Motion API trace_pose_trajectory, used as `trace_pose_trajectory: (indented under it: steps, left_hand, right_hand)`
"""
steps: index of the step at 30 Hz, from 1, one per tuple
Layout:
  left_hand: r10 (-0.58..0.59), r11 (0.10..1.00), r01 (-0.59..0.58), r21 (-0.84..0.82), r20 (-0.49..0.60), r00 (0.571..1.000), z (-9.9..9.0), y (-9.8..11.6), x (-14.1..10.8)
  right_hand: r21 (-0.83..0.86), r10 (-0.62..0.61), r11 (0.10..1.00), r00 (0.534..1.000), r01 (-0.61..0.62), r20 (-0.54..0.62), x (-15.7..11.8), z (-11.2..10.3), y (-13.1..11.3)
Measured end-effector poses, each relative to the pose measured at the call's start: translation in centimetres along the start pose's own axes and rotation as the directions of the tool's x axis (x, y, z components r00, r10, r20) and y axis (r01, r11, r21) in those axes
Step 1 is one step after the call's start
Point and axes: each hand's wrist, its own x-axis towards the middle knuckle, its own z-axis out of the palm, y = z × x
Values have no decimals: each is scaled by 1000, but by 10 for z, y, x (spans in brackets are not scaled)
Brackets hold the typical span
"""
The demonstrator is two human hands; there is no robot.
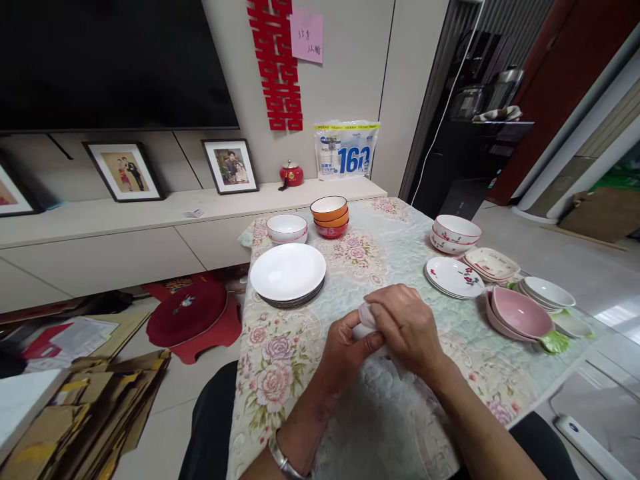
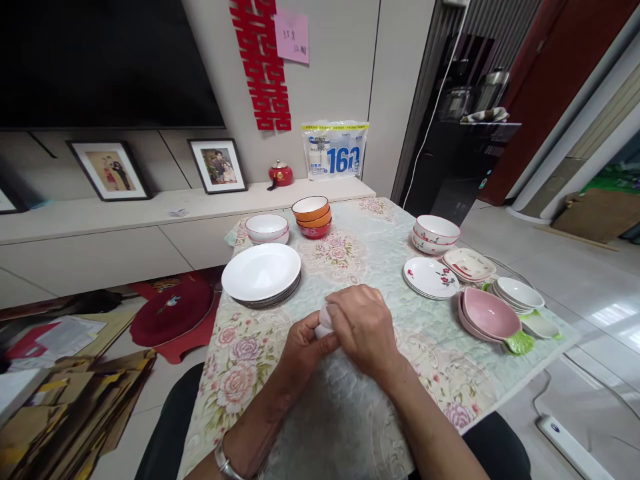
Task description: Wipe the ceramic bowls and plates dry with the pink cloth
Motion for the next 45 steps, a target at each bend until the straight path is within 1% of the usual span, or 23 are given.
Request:
trace_pose_trajectory:
  steps: [1, 2, 3, 4, 5, 6, 7, 9, 10, 12, 14, 16, 18, 21, 23, 26, 28, 31, 35, 37, 39, 42, 45]
  left_hand:
    - [-23, 999, 22, -30, -14, 1000, 0, -2, 0]
    - [-43, 997, 41, -71, -31, 999, -1, -4, 0]
    - [-59, 992, 53, -117, -45, 997, -1, -6, 0]
    - [-71, 984, 59, -170, -62, 996, 0, -8, 0]
    - [-81, 974, 63, -218, -77, 994, 0, -10, 1]
    - [-90, 965, 63, -254, -93, 992, 1, -11, 2]
    - [-94, 959, 61, -278, -109, 990, 2, -12, 3]
    - [-95, 949, 48, -312, -137, 986, 3, -12, 4]
    - [-93, 945, 40, -326, -148, 985, 3, -11, 5]
    - [-87, 933, 22, -360, -165, 982, 3, -9, 6]
    - [-80, 917, 4, -399, -173, 982, 3, -7, 7]
    - [-64, 897, -21, -441, -177, 982, 2, -6, 8]
    - [-48, 883, -42, -468, -179, 983, 1, -4, 9]
    - [-42, 875, -49, -482, -177, 983, 1, -3, 10]
    - [-44, 870, -48, -491, -175, 984, 1, -2, 11]
    - [-52, 861, -58, -506, -200, 978, 0, -3, 12]
    - [-62, 858, -59, -511, -217, 974, -1, -4, 13]
    - [-72, 857, -54, -513, -222, 972, -2, -3, 13]
    - [-94, 863, -45, -502, -248, 964, -3, -2, 13]
    - [-99, 864, -41, -501, -249, 963, -2, -1, 13]
    - [-89, 862, -37, -505, -223, 971, 0, -2, 12]
    - [-56, 863, -44, -503, -180, 982, 2, -3, 12]
    - [-36, 866, -56, -497, -174, 984, 2, -4, 12]
  right_hand:
    - [100, 84, 992, 996, -81, -30, 1, -1, 8]
    - [216, 209, 957, 977, -194, -50, 2, -2, 17]
    - [315, 342, 898, 937, -307, -62, 3, -2, 26]
    - [379, 439, 841, 897, -386, -60, 4, -2, 34]
    - [412, 507, 797, 860, -441, -61, 4, 0, 42]
    - [418, 546, 777, 834, -471, -76, 3, 2, 47]
    - [403, 559, 780, 822, -479, -105, 3, 5, 50]
    - [336, 524, 831, 827, -443, -204, 1, 10, 49]
    - [293, 475, 868, 842, -401, -256, 0, 11, 46]
    - [197, 326, 942, 887, -273, -327, 0, 13, 37]
    - [106, 151, 987, 928, -121, -340, 0, 11, 26]
    - [45, -8, 999, 957, 22, -289, 0, 8, 16]
    - [18, -140, 989, 974, 145, -178, 0, 4, 10]
    - [34, -255, 966, 967, 254, 3, 1, -2, 10]
    - [58, -252, 967, 967, 250, 32, 2, -6, 18]
    - [96, -173, 980, 985, 175, -24, 5, -11, 31]
    - [93, -137, 986, 990, 140, -34, 6, -14, 34]
    - [29, -175, 984, 983, 173, 52, 5, -16, 20]
    - [-81, -250, 958, 941, 274, 227, 3, -16, -8]
    - [-90, -247, 957, 937, 276, 247, 3, -18, -9]
    - [-68, -222, 968, 951, 242, 215, 4, -22, 0]
    - [-69, -154, 984, 983, 162, 100, 5, -26, 19]
    - [-81, -117, 990, 993, 117, 2, 3, -20, 18]
